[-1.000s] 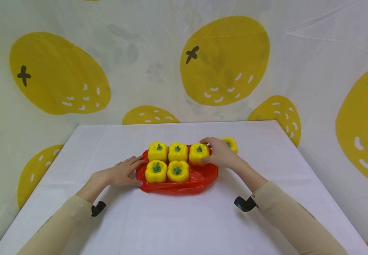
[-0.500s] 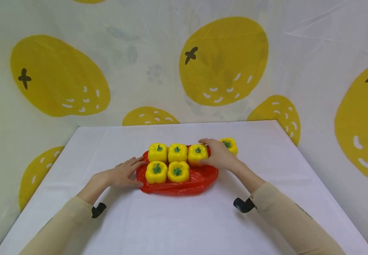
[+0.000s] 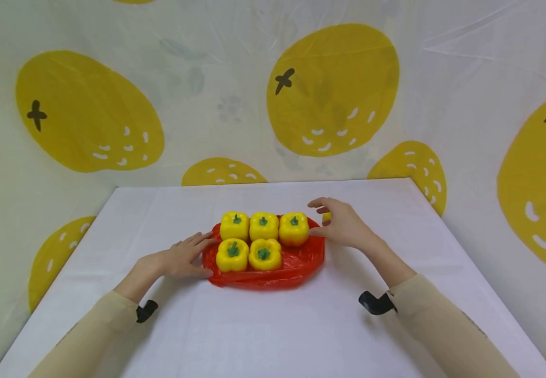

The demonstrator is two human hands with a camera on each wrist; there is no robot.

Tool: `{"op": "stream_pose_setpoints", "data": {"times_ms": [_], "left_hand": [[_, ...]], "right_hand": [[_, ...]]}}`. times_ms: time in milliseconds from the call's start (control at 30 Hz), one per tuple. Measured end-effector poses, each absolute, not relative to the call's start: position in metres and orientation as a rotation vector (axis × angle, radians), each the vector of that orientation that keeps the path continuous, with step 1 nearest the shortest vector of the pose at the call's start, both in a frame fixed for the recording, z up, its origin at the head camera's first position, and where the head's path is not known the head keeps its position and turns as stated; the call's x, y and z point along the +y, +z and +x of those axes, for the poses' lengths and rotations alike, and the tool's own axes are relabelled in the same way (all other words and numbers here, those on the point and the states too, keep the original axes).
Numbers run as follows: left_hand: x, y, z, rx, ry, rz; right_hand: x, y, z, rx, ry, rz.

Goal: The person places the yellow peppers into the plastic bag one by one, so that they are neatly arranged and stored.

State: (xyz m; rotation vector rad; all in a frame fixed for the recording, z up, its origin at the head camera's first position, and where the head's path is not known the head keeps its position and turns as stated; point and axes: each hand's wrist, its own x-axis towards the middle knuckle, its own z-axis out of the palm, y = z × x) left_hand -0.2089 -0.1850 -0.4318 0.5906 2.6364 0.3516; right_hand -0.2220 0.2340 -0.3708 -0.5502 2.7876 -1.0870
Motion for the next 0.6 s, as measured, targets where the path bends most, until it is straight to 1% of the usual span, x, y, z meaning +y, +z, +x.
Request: {"op": "stream_pose_setpoints", "data": {"times_ms": [333,600], "left_hand": [[-0.185,-0.432,-0.208,2.635,0.356,0.592],[-0.185,-0.430,-0.208,2.631,0.378,0.600]], "right_hand": [[0.266,-0.364,-0.226,2.875,-1.145,-0.515],[0.285,-0.367,-0.233,2.920,-1.124,-0.423]]}}
